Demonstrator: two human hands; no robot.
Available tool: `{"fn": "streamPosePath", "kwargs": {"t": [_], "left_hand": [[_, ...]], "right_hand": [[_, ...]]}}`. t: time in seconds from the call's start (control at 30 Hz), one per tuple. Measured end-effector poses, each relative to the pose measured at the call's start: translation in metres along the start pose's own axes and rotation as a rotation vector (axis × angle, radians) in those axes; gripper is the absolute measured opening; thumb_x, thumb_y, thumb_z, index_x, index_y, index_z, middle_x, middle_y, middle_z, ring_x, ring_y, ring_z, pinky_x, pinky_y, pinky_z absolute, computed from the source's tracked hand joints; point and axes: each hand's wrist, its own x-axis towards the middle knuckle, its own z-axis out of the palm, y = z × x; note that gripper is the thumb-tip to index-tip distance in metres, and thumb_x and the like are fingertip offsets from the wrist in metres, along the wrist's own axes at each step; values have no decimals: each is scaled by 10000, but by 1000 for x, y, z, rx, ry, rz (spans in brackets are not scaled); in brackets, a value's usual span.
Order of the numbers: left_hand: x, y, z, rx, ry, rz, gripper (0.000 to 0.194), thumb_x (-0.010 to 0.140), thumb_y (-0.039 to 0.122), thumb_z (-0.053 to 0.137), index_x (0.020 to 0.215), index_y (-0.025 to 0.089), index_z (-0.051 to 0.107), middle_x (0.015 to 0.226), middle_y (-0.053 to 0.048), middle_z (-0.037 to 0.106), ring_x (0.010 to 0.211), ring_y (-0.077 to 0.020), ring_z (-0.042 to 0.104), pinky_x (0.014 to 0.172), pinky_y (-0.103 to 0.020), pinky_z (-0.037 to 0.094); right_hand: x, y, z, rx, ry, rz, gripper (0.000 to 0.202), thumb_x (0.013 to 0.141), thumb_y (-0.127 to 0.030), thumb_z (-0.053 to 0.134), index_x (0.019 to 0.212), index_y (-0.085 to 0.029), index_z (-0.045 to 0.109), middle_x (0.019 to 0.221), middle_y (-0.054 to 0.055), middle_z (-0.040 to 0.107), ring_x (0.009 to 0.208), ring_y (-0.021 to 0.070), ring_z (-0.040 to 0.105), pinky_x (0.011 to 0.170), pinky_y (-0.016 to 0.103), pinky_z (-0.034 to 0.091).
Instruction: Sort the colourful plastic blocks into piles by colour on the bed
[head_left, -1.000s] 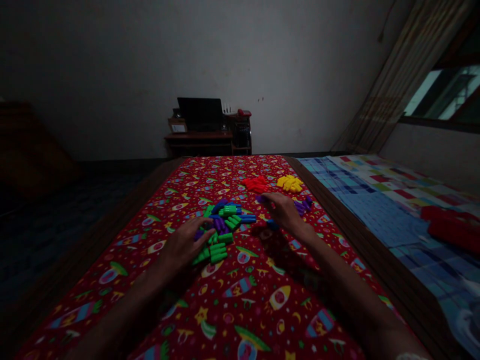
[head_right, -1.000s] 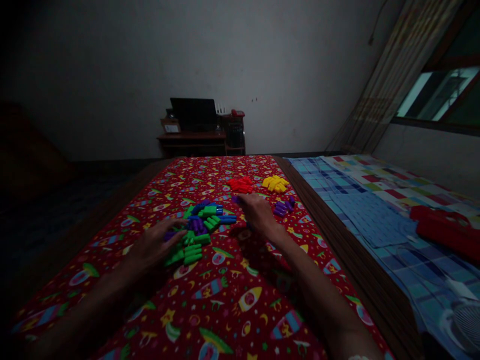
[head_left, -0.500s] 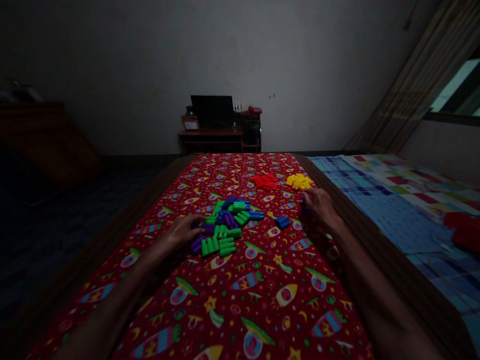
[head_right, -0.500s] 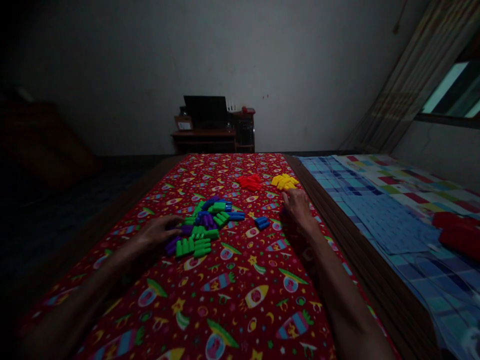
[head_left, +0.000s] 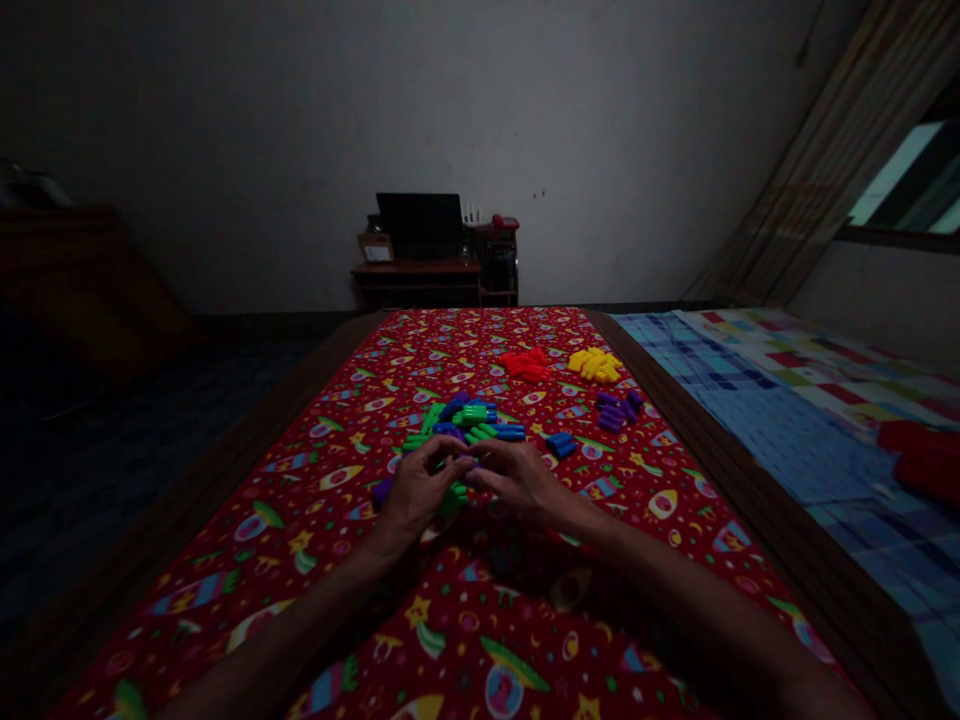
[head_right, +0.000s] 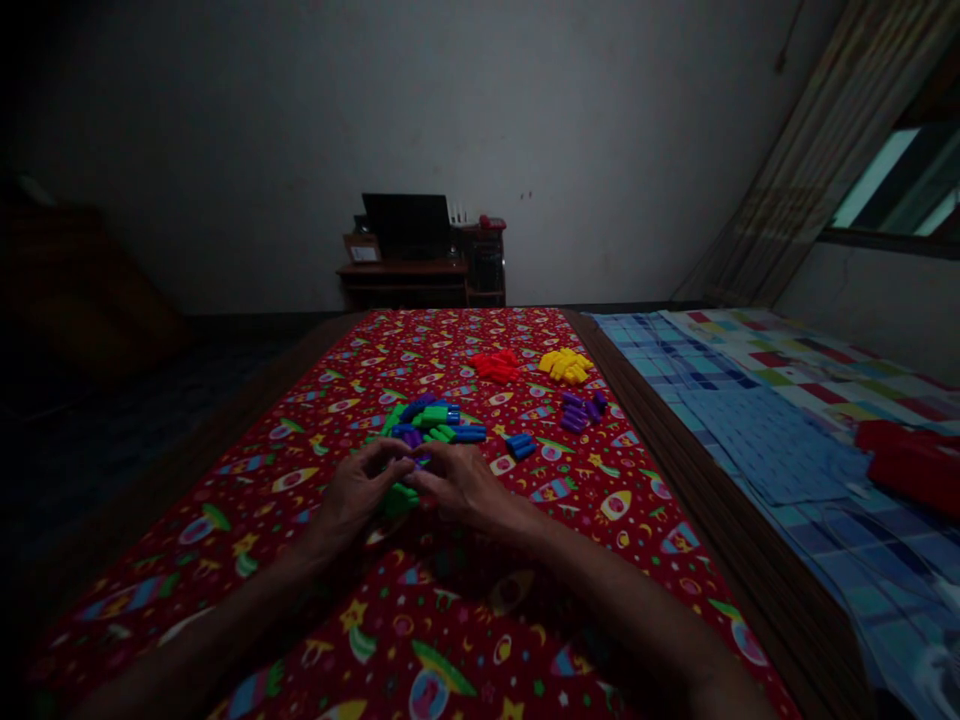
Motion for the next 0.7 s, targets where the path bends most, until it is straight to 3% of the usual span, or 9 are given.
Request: {"fn": "streamPosePath", "kwargs": {"t": [0.13, 0.27, 0.37, 0.43, 0.57, 0.7], "left_hand": [[7, 0, -12, 49, -68, 62, 380, 784, 540, 566, 932, 199, 645, 922, -54, 711, 859, -223, 665, 778, -333, 533], [29, -16, -51, 403, -173, 194, 381, 769, 561, 561, 903, 223, 672, 965, -65, 710, 915, -251, 652, 853, -369, 509], [41, -40, -75, 591, -271, 188, 339, 731, 532, 582, 850, 232, 684, 922, -72, 703, 878, -256, 650, 801, -355, 518], [44, -55, -80, 638, -306, 181, 311, 704, 492, 598, 851, 233, 688, 889, -73, 698, 835, -251, 650, 750, -341, 524], [46, -68, -74, 657, -282, 171, 277, 671, 432, 587, 837, 231, 683, 861, -68, 694, 807, -243, 646, 720, -329, 517], [44, -53, -72, 637, -216, 119, 229, 677, 427, 545, 732, 238, 663, 762, -48, 698, 721, -236, 649, 676, -312, 499]], "right_hand": [[9, 12, -25, -33, 62, 26, 246, 902, -338, 544, 944, -169, 718, 811, 23, 719, 693, 126, 623, 610, 200, 415], [14, 40, -82, -350, 342, 97, 243, 896, -307, 533, 954, -172, 727, 862, 56, 739, 755, 159, 650, 676, 229, 441], [4, 69, -125, -607, 431, 301, 255, 883, -282, 532, 960, -157, 740, 911, 94, 745, 833, 196, 667, 731, 255, 457], [-7, 85, -145, -719, 440, 448, 279, 879, -267, 524, 995, -135, 741, 965, 131, 739, 886, 218, 672, 765, 269, 460], [-21, 99, -162, -804, 487, 588, 327, 877, -249, 513, 1062, -79, 722, 1059, 189, 710, 994, 266, 657, 839, 310, 459], [-9, 87, -153, -720, 551, 452, 315, 879, -226, 488, 1016, -90, 737, 1022, 167, 724, 935, 251, 671, 821, 308, 469]]}}
